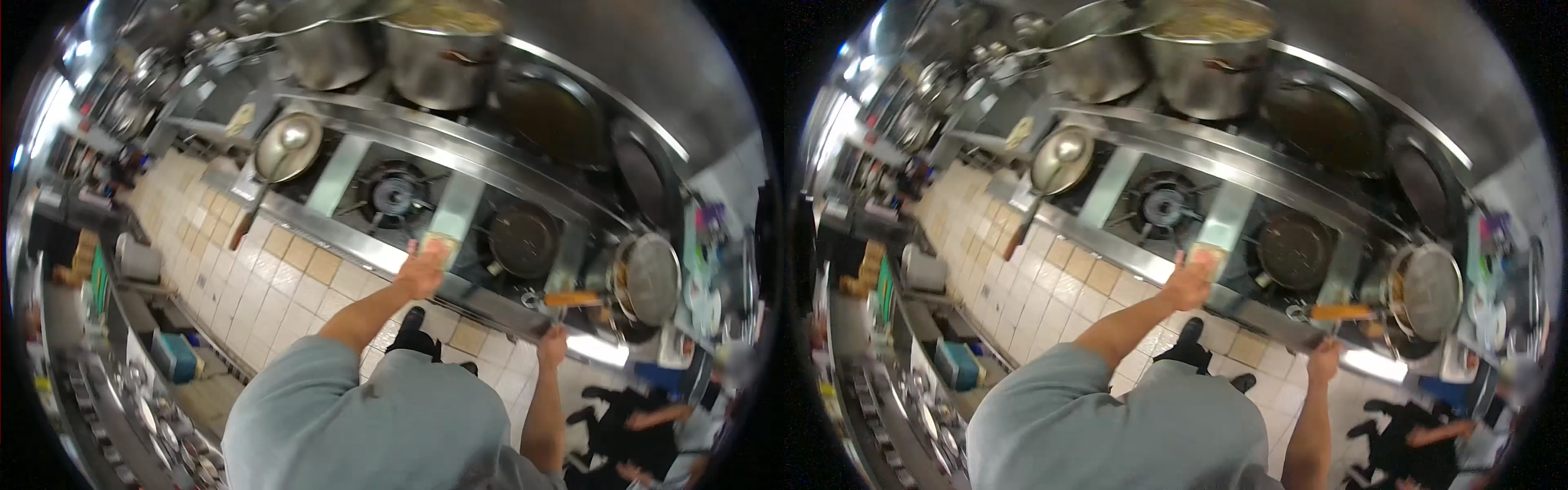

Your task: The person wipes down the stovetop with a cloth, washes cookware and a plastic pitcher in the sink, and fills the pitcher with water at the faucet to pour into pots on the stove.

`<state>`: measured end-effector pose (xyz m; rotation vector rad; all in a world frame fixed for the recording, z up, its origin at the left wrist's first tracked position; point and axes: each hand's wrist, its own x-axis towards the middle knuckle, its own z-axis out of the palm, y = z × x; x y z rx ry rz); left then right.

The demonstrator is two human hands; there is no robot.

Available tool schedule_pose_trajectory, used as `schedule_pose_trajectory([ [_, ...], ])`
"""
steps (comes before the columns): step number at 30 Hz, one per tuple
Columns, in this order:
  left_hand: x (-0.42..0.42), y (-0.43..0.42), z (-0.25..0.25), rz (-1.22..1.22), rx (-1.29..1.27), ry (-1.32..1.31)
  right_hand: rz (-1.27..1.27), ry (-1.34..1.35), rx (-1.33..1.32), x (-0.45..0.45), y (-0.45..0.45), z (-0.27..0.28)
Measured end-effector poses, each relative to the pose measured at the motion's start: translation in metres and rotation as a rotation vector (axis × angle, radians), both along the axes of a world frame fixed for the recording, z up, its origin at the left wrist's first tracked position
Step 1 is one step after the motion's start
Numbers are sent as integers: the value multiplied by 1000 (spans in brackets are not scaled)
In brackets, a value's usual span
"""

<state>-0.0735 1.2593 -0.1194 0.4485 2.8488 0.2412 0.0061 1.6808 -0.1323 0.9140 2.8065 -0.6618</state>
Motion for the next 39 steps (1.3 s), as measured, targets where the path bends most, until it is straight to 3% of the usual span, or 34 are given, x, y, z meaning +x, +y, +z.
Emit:
schedule_pose_trajectory([
  [5,-42,-1,-1,-56,8,83,60,74,148,-27,-15,-8],
  [7,-57,3,-2,-43,-28,75,-65,85,97,-30,-25,1],
  [12,-54,-6,-6,-69,34,53,-3,98,273,-5,-52,33],
  [14,-26,-26,8,-42,155,137,111,353,389,8,-51,20],
  [15,-9,-34,6,8,206,197,239,586,315,19,-47,5],
  [16,13,-46,3,42,252,238,240,569,300,25,-53,-4],
  [18,68,-67,31,235,305,133,384,522,-62,60,-72,-13],
  [19,99,-81,30,303,289,140,497,459,-63,70,-85,-11],
  [21,156,-117,24,456,224,130,626,510,-409,80,-119,-19],
  [24,254,-186,-17,786,128,-79,820,467,-463,46,-201,64],
  [25,295,-222,-53,899,121,-128,836,467,-497,28,-227,85],
  [27,354,-288,-84,1124,181,-363,871,526,-534,-9,-270,91],
  [30,389,-363,-98,1385,162,-431,891,428,-448,-72,-317,72],
  [31,389,-387,-110,1346,166,-429,877,418,-414,-93,-329,56],
  [33,375,-436,-131,1627,610,-298,731,396,-267,-124,-350,23],
  [34,354,-451,-115,1590,605,-311,695,399,-255,-130,-357,-3],
  [36,289,-459,-47,1688,1138,-118,631,338,117,-144,-363,-41],
  [37,268,-475,-31,1600,1229,-70,628,273,108,-131,-372,-21],
  [39,223,-503,4,1457,1361,-7,587,311,196,-108,-388,-34],
])
